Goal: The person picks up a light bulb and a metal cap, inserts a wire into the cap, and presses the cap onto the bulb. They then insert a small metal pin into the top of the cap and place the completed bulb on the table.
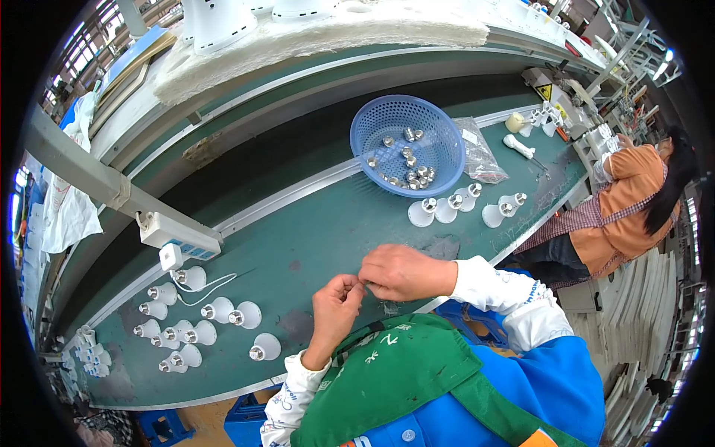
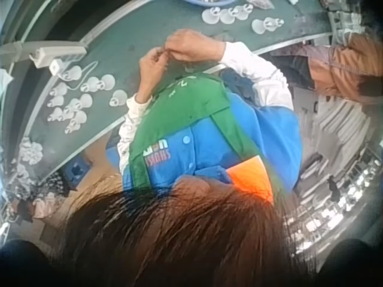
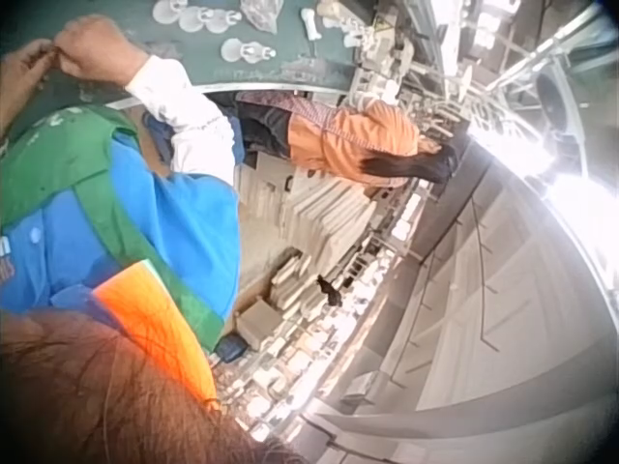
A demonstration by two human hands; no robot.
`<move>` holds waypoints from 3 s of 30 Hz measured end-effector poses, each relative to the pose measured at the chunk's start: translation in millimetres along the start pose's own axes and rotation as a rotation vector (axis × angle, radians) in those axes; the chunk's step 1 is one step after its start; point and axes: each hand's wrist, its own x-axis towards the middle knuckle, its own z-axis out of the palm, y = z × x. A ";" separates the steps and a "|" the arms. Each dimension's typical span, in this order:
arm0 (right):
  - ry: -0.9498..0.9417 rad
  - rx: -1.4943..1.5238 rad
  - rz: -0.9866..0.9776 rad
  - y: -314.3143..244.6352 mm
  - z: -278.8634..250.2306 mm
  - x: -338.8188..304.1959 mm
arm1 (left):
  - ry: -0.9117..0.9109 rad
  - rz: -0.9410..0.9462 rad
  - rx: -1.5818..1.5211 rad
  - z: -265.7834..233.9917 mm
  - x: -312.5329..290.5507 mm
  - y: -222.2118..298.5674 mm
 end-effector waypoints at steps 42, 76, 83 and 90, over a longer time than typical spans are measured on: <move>0.380 0.126 0.072 -42.3 -5.2 -1.7 | 0.274 0.918 0.567 -3.2 -23.0 25.2; 0.613 0.591 0.341 -57.6 32.4 11.0 | -0.204 -0.155 -0.906 -19.3 -36.8 12.4; 0.449 0.572 0.239 -46.1 14.8 12.7 | -0.186 -0.119 -0.828 -22.8 -37.3 11.6; 0.418 0.617 0.256 -44.5 9.6 13.0 | -0.207 -0.104 -0.847 -19.0 -33.4 14.0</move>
